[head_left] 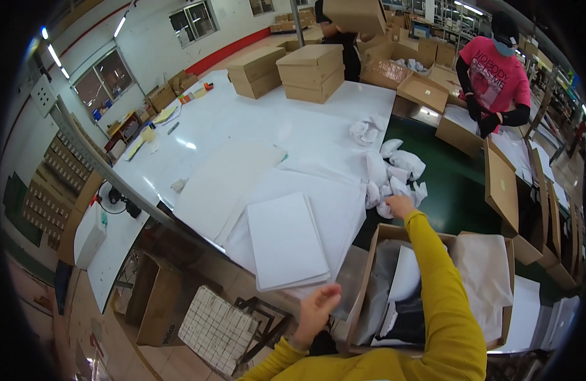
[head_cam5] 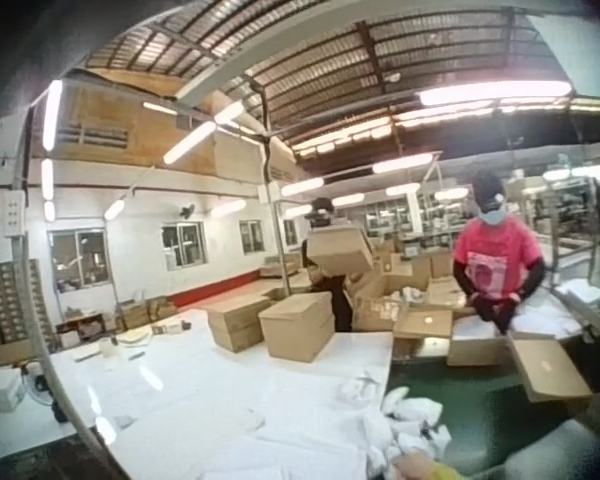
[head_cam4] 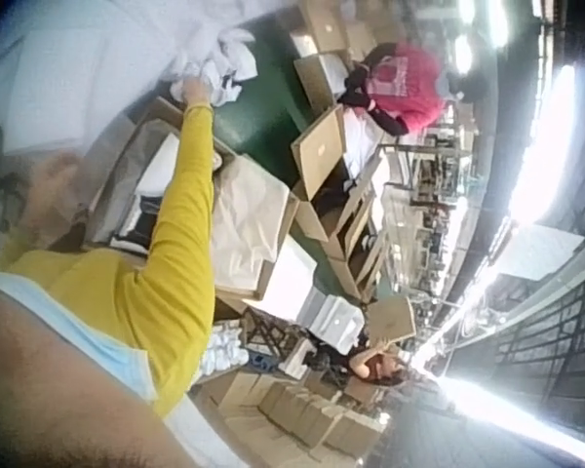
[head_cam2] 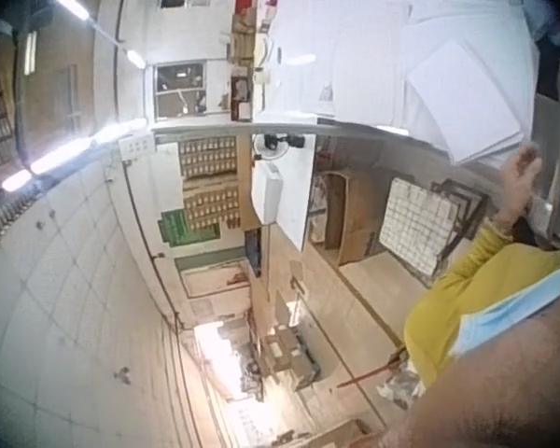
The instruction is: Packing finished shoes into boxes with tissue paper and silica gel packets.
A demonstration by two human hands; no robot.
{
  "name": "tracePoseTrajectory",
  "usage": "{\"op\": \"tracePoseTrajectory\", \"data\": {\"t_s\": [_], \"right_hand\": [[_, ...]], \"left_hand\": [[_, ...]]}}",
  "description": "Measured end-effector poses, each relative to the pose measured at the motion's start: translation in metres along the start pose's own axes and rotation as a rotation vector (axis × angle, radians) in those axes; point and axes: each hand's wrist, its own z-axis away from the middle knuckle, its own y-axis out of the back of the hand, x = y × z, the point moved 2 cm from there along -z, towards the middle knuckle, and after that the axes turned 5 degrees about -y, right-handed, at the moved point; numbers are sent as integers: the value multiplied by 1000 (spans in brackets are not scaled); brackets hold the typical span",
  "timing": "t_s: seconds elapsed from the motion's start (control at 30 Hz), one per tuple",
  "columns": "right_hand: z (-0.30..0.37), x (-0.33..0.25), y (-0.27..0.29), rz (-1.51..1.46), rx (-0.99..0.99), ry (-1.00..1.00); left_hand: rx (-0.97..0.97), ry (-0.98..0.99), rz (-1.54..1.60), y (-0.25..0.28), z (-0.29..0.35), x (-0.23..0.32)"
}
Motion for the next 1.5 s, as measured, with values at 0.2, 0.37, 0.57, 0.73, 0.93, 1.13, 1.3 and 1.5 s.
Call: {"op": "tracePoseTrajectory", "data": {"t_s": [0.2,0.37,0.57,0.73,0.93,1.13,1.3,1.5], "right_hand": [[96,-56,153,-500,323,183],[214,-116,218,-405,231,487],[284,-103,197,-480,233,301],[314,-106,181,-424,469,256],[312,-99,160,-1424,329,-56],[337,-139,92,-1359,136,-38],[365,-170,47,-1044,192,25],[364,-169,52,-966,201,54]], "left_hand": [[10,202,696,10,-80,2],[-65,528,813,-46,-111,47],[-469,489,614,-97,-88,26],[-381,-158,259,-126,-76,11],[-724,5,690,-143,-48,49],[-767,-410,-374,-75,-55,5],[-1094,-803,-1523,-84,-11,-1],[-998,-1091,-1435,-95,-16,-32]]}}
